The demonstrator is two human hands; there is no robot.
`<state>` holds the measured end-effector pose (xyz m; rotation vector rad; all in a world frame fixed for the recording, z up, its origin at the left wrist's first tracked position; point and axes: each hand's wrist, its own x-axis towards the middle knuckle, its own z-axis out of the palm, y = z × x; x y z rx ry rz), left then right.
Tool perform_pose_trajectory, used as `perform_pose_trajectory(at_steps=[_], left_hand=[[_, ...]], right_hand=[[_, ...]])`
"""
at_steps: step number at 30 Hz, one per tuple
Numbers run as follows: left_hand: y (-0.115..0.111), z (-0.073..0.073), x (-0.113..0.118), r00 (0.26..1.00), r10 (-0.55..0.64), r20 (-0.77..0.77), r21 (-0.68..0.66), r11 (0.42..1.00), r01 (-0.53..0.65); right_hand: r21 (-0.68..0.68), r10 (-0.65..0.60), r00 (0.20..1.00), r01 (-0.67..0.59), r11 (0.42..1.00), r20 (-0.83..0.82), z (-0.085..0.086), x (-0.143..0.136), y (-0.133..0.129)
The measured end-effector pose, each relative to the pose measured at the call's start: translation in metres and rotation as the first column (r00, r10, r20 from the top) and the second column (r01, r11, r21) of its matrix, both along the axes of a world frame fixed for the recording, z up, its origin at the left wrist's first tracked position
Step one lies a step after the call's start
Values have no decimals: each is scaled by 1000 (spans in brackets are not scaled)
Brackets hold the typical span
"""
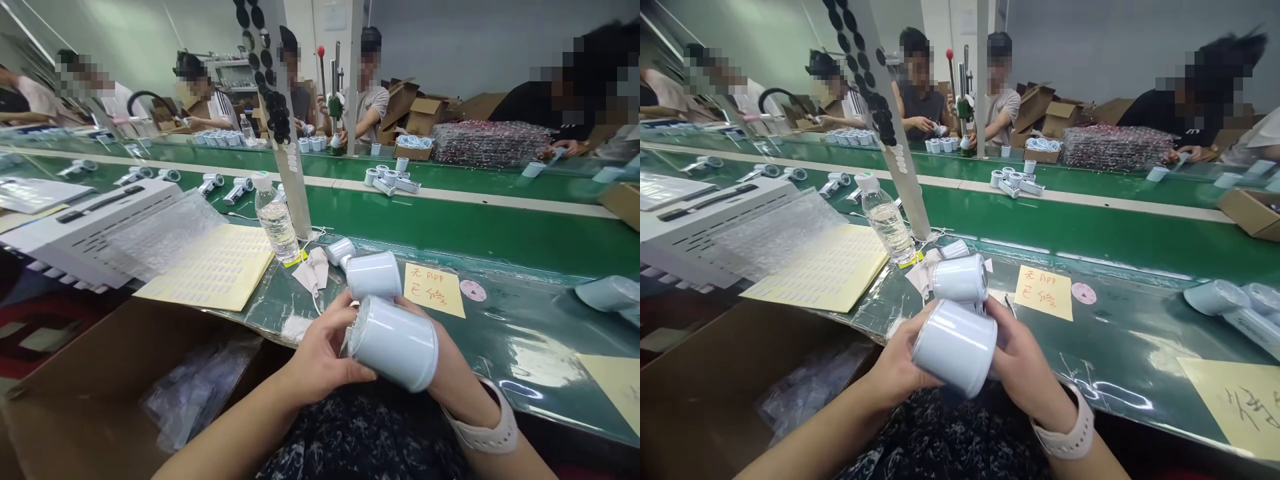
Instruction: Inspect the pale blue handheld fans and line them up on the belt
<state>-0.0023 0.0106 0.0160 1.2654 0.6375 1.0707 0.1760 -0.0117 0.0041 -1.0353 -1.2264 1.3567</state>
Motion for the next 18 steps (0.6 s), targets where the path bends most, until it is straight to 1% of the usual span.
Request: perform_pose_trajectory(at_steps=[2,3,4,6,8,9,10,12,14,15,18], left_hand=[[4,-4,-7,998,-43,-41,1,999,43],[6,-9,-10,998,-38,-43,-24,999,37],[7,-15,-13,1000,-3,-31,-67,998,1],[8,-25,-14,994,110,26,-168,980,-105],[6,-29,-11,973,206,103,-271,947,-172],[5,-28,-9,967,216,136,-318,934,-164],[3,-26,-7,967,195,162,-359,925,-127],[-1,-21,-4,972,114,205,-401,916,-22],[-5,-16,-4,966,36,254,-385,920,68],[-6,-15,-5,961,1,277,-362,926,103],[-9,-15,-5,952,-74,297,-311,935,170]], right_hand=[[-86,-22,998,17,996,-63,1,7,-5],[-111,-12,996,2,994,-90,2,10,-7],[-128,9,993,-23,992,-114,2,12,-8],[-164,33,988,-57,985,-149,1,12,-9],[-211,-13,986,-22,977,-166,-1,8,-9],[-233,-56,983,13,972,-176,-3,4,-10],[-250,-97,977,48,967,-190,-5,1,-10],[-270,-132,964,66,960,-231,-9,-4,-12],[-269,-129,961,61,961,-245,-11,-6,-14],[-263,-128,966,66,963,-225,-12,-6,-15],[-243,-117,977,72,967,-176,-14,-3,-19]])
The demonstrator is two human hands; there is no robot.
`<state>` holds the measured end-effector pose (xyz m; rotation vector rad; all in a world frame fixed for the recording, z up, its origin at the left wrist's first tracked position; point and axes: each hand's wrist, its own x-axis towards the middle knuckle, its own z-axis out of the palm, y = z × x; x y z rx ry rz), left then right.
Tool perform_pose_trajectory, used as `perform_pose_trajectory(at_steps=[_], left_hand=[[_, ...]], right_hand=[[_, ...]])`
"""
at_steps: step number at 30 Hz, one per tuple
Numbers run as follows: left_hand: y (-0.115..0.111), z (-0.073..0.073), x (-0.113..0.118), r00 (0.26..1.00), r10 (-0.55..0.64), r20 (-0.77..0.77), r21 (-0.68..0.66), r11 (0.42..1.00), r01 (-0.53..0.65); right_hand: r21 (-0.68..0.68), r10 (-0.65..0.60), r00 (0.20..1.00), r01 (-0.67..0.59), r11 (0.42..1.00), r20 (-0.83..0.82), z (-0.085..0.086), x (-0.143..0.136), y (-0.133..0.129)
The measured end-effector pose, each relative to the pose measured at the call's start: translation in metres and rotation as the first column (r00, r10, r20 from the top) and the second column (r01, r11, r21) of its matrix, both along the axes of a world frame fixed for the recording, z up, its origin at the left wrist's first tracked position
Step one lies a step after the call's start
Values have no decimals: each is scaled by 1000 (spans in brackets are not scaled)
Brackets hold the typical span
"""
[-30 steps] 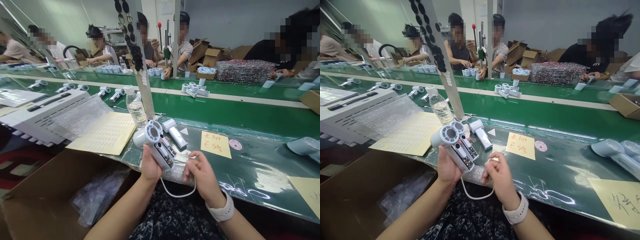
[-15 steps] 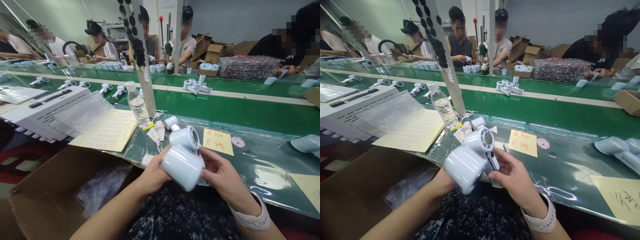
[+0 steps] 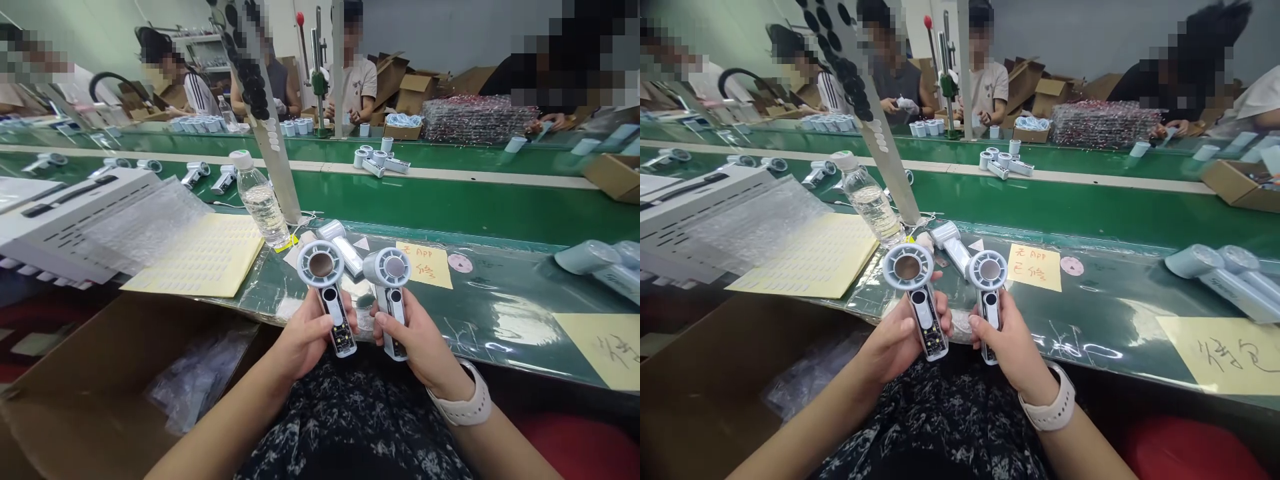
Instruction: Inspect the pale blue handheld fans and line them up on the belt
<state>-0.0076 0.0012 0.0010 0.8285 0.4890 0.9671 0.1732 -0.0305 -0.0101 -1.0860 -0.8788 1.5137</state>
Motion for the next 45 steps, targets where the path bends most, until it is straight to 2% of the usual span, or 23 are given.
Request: perform_pose_trajectory(at_steps=[4,8,14,20,23,29,32,37,42,45], left_hand=[[-3,-3,3,999,-17,-29,32,999,18],[-4,-4,5,998,-57,-4,51,997,57],[-4,-3,5,997,-33,-66,53,998,37],[-3,-3,6,997,-74,0,21,997,74],[-4,-5,7,998,-64,-21,33,997,64],[-6,-7,6,998,-45,-42,60,997,48],[-4,-9,7,999,-37,-37,35,999,38],[0,-14,7,997,57,-55,-24,998,-58],[0,-14,4,998,18,-60,11,1000,-18],[1,-13,6,993,44,-114,37,999,-40]], right_hand=[[80,94,989,-86,993,-112,-1,4,-6],[141,138,983,-120,983,-124,-1,4,-9],[109,57,993,-46,993,-102,1,0,-7],[53,40,989,-33,998,-141,4,-2,-7],[43,41,988,-35,998,-151,1,-2,-9],[95,93,980,-77,992,-174,-3,2,-11],[106,69,985,-52,993,-159,-3,1,-11],[54,7,991,0,999,-131,-3,-1,-12],[111,59,993,-47,993,-104,-3,1,-15],[103,30,996,-21,994,-86,-3,1,-13]])
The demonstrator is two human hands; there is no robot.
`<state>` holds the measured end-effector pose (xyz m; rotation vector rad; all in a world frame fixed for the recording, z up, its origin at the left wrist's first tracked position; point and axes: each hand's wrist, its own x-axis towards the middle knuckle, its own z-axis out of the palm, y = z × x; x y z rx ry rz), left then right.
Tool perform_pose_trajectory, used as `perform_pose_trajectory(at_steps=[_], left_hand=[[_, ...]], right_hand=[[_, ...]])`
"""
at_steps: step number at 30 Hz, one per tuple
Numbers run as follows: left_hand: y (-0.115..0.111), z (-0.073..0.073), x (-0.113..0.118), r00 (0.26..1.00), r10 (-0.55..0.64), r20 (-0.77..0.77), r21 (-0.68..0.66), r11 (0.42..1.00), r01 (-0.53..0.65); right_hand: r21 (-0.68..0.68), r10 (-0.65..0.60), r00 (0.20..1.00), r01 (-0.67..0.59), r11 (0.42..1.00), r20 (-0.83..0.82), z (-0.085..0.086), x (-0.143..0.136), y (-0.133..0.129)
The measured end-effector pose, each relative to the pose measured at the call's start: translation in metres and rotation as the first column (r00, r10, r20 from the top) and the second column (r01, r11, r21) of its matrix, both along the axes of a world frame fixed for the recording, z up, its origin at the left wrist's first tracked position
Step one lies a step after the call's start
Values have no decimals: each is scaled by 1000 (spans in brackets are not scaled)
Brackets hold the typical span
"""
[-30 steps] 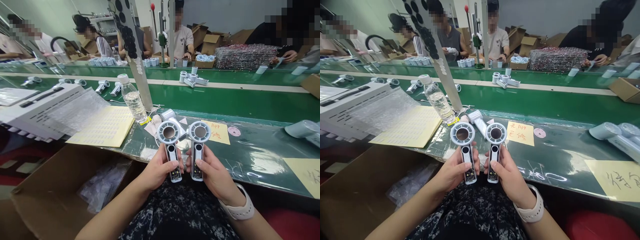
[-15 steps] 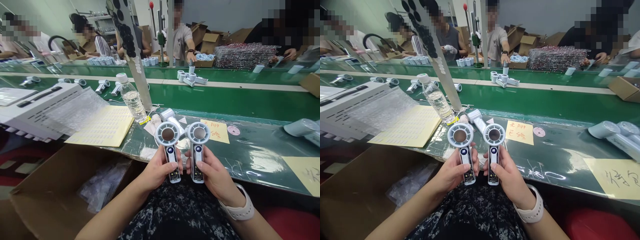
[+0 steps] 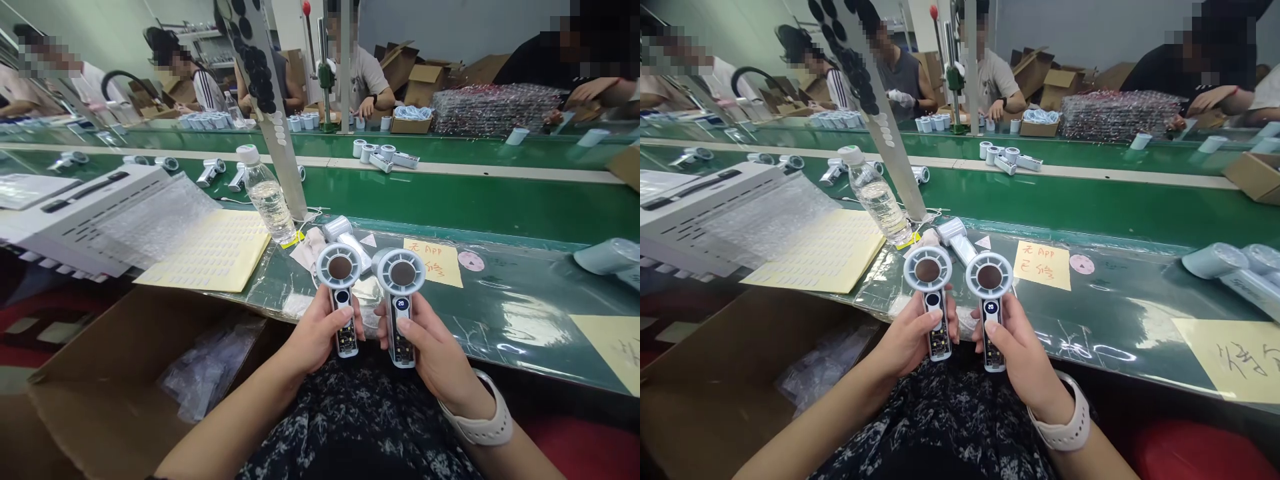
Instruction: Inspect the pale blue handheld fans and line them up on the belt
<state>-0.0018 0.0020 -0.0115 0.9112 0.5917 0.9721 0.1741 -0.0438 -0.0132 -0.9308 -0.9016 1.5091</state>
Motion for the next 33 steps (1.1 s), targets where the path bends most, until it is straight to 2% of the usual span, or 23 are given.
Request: perform_pose_trajectory(at_steps=[7,11,18,21,25,29,33], left_hand=[[1,3,3,998,-10,-58,-45,999,7],[1,2,3,998,-12,-57,-57,998,9],[1,3,2,998,-58,9,-9,998,58],[1,5,2,998,-50,-22,21,998,51],[1,4,2,996,-69,-61,-10,998,69],[0,2,4,994,-79,-81,-18,997,78],[0,5,6,995,3,-101,-36,999,-7]], right_hand=[[-125,-52,996,43,991,-67,4,-4,4],[-155,-61,998,55,986,-32,4,-4,4],[-28,-94,994,96,995,62,-8,-5,2],[3,-73,996,73,997,57,-9,-4,2],[20,-73,996,72,997,51,-7,-1,1],[-55,-73,997,71,996,-27,-3,1,1],[-117,-142,977,124,985,-160,0,1,3]])
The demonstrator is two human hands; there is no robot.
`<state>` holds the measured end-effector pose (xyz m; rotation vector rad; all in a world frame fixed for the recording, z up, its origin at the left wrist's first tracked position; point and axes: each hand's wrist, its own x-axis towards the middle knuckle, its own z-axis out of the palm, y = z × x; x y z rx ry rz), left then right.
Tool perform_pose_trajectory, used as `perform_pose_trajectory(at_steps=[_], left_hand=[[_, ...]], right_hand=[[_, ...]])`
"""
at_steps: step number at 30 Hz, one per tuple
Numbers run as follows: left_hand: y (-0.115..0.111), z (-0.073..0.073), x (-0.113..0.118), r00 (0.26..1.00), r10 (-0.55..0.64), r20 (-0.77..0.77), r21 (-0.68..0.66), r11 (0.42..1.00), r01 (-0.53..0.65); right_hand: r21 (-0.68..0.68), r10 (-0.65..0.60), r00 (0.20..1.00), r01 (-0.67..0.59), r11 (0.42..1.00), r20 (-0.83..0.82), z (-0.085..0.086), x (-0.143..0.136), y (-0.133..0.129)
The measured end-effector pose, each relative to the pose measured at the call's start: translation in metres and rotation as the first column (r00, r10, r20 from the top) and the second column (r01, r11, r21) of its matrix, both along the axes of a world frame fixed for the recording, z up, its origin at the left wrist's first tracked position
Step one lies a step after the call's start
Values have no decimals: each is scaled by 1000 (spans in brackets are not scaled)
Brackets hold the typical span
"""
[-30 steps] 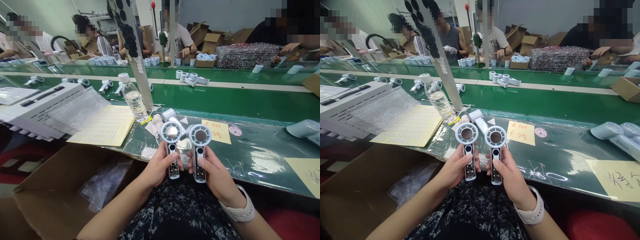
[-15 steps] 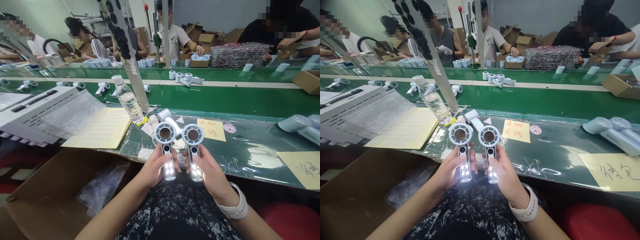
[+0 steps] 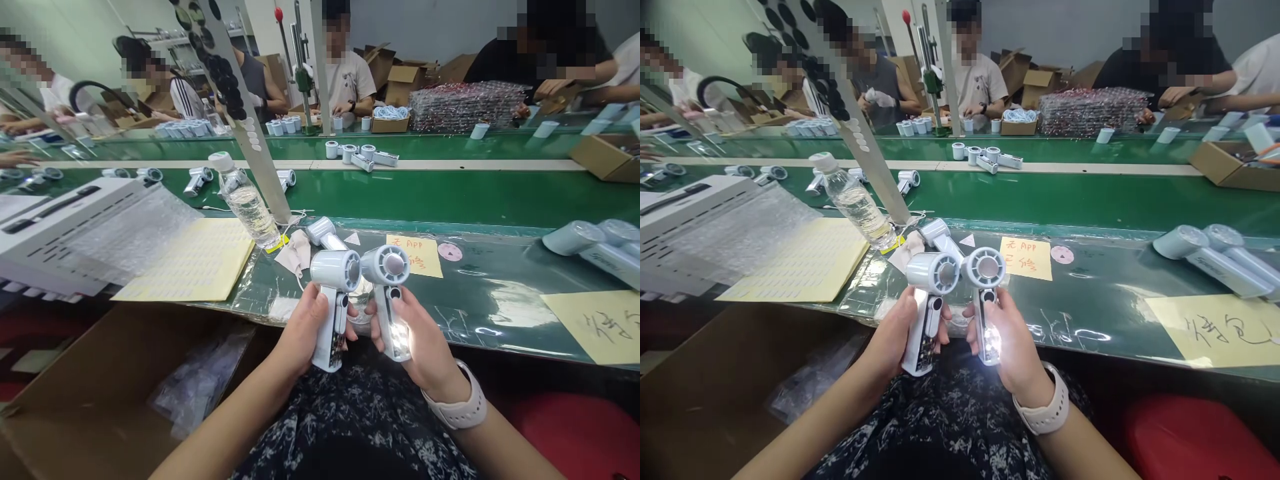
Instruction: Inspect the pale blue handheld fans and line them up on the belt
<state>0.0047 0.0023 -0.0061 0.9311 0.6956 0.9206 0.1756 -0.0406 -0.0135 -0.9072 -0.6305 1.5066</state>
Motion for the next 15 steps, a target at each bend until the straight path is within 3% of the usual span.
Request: perform_pose_trajectory(at_steps=[5,9,15], left_hand=[[1,1,-1,999,-29,31,-47,998,30],[-3,1,-4,998,-57,35,-20,998,57],[-8,8,-10,990,-125,62,72,990,121]], right_hand=[[-45,51,983,-60,997,-175,-2,2,1],[-87,8,975,-28,996,-222,-3,0,0],[-5,69,972,-72,997,-226,3,-2,-7]])
